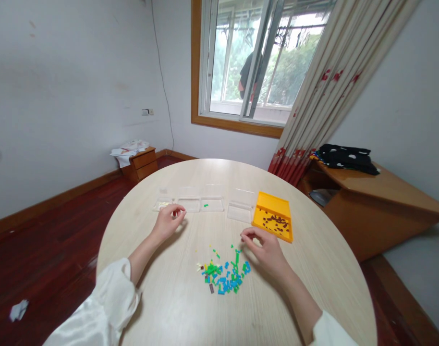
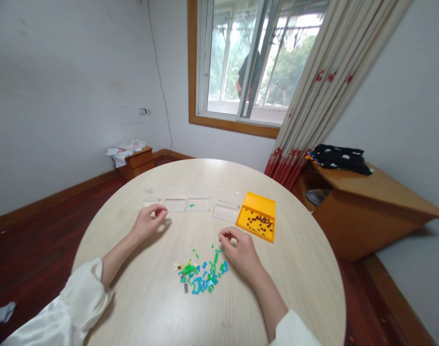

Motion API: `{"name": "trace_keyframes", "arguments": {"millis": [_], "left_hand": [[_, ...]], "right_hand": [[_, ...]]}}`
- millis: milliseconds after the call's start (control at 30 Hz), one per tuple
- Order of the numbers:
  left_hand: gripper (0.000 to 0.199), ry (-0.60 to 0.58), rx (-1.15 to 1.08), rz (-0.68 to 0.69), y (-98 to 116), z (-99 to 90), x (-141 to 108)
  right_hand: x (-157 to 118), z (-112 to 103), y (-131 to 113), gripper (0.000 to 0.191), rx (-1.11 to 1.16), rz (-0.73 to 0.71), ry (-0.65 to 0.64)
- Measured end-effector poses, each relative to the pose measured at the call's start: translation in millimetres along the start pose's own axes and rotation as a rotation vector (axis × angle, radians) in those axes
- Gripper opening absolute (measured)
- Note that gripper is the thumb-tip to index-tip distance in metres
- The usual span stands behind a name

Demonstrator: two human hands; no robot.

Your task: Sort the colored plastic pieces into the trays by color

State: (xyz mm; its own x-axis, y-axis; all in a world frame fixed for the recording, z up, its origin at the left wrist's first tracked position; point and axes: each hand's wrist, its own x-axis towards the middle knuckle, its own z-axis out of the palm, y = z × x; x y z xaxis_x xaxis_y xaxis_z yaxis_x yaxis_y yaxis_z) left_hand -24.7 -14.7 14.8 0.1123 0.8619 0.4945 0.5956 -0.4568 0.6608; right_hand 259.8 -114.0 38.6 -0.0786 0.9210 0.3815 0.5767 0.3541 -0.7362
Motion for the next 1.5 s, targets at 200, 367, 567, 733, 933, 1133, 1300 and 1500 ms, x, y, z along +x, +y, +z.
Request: {"name": "trace_keyframes", "arguments": {"millis": [200, 367, 567, 733, 933, 1133, 1300, 1500], "left_hand": [[0.019, 0.002, -0.035, 0.032, -1, 0.3, -1], [0.019, -0.046, -0.075, 0.060, 5, 0.1, -4], [0.020, -0.122, -0.057, 0.053, 14, 0.3, -8], [0.019, -0.160, -0.034, 0.033, 19, -1.4, -8], [0.015, -0.325, -0.113, 0.068, 25, -3.1, -12], [0.009, -0.649, -0.181, 0.138, 45, -4.6, -25], [0.017, -0.868, -0.172, 0.191, 55, -5.1, -35], [0.022, -0.962, -0.116, 0.232, 52, -1.0, -40]], "right_hand": [[12, -33, 50, 0.028, -0.195, 0.102, 0.485], [14, -56, 84, 0.038, -0.309, 0.176, 0.652], [15, -60, 95, 0.036, -0.403, 0.055, 0.671], [16, -53, 94, 0.025, -0.413, 0.003, 0.593], [17, -46, 87, 0.021, -0.393, -0.026, 0.540], [15, -26, 54, 0.014, -0.309, -0.120, 0.460], [3, 6, 7, 0.012, -0.158, -0.198, 0.169], [-11, 25, -27, 0.012, -0.023, -0.224, -0.265]]}}
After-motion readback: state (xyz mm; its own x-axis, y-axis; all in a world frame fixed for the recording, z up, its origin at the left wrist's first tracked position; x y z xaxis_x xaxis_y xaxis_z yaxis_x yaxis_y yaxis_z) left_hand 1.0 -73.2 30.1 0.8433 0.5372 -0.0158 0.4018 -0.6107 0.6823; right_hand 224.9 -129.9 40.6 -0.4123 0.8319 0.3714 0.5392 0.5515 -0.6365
